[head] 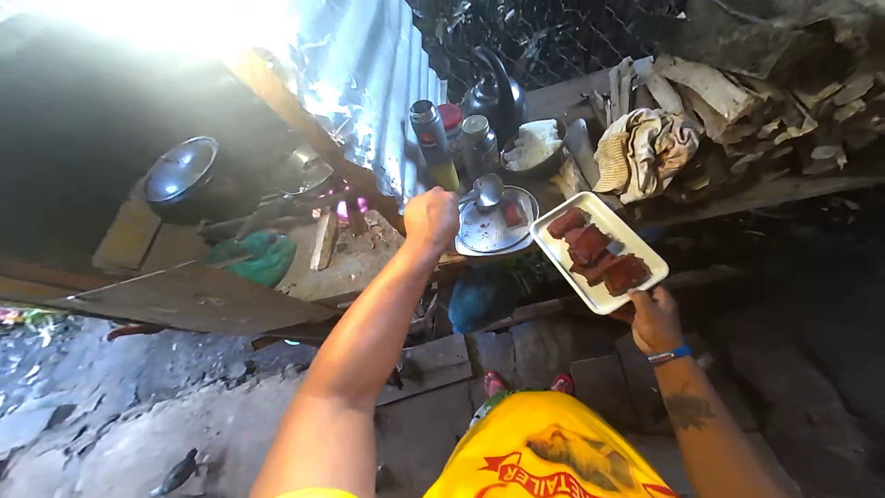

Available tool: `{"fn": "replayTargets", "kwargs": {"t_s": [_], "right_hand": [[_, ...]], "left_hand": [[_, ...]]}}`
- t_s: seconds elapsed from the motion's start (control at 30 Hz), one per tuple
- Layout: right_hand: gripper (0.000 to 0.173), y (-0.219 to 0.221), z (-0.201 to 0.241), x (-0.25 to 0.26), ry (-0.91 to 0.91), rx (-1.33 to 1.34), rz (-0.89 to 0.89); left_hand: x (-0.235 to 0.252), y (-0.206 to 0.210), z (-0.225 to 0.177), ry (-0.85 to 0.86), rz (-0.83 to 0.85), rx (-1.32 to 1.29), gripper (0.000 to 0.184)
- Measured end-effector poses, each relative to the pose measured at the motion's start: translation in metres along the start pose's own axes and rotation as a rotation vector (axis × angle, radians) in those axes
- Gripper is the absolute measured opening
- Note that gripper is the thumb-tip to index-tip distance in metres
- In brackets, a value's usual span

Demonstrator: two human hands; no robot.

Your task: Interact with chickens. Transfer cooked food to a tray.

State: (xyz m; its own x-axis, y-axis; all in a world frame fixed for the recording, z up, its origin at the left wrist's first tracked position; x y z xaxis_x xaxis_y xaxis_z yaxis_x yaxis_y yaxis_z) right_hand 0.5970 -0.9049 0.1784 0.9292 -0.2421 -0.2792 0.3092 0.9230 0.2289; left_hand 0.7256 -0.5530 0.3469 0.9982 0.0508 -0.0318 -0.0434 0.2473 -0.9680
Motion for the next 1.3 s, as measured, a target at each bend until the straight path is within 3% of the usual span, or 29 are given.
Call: {"fn": "replayTargets", "kwargs": {"t_s": [0.37, 0.57, 0.8, 0.9, 1.07, 1.2, 1.3], "right_hand": [[0.036, -0.023, -0.004, -0.012, 0.021, 0.003, -0.079], [0.036, -0.026, -0.006, -0.010, 0.034, 0.023, -0.083], [0.037, -0.024, -0.004, -0.005, 0.036, 0.009, -0.072], [0.037, -0.023, -0.002, -0.003, 0.048, -0.022, -0.060], [0.032, -0.019, -0.007, 0.007, 0.085, -0.042, -0.028], [0.032, -0.012, -0.007, 0.012, 0.087, -0.029, 0.009], [0.033, -0.004, -0.004, 0.009, 0.078, -0.017, 0.046]], "left_hand": [[0.019, 0.060, -0.004, 0.068, -0.031, -0.041, 0.027], [0.014, 0.066, 0.008, -0.011, 0.223, -0.393, 0.035], [0.010, 0.074, -0.001, -0.036, 0.247, -0.562, 0.034], [0.003, 0.063, 0.011, -0.029, 0.197, -0.522, 0.034], [-0.019, -0.002, 0.029, 0.083, 0.147, -0.494, 0.033], [-0.038, -0.042, 0.019, 0.193, 0.180, -0.481, 0.030], [-0.054, -0.043, 0.001, 0.349, 0.045, -0.411, 0.027]]}}
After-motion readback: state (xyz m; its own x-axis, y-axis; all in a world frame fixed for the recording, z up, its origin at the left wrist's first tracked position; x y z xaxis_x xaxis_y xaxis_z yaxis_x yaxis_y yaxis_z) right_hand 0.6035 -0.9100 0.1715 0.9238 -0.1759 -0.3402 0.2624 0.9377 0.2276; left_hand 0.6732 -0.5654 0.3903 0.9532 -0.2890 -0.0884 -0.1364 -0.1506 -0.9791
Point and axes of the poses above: each hand's wrist, its own x-axis towards the middle knuckle, its own y-axis out of the palm, z = x × y, the point moved 2 cm from there along x, towards the middle knuckle, and after that the axes turned 3 degrees about x, right-handed, at the moved point
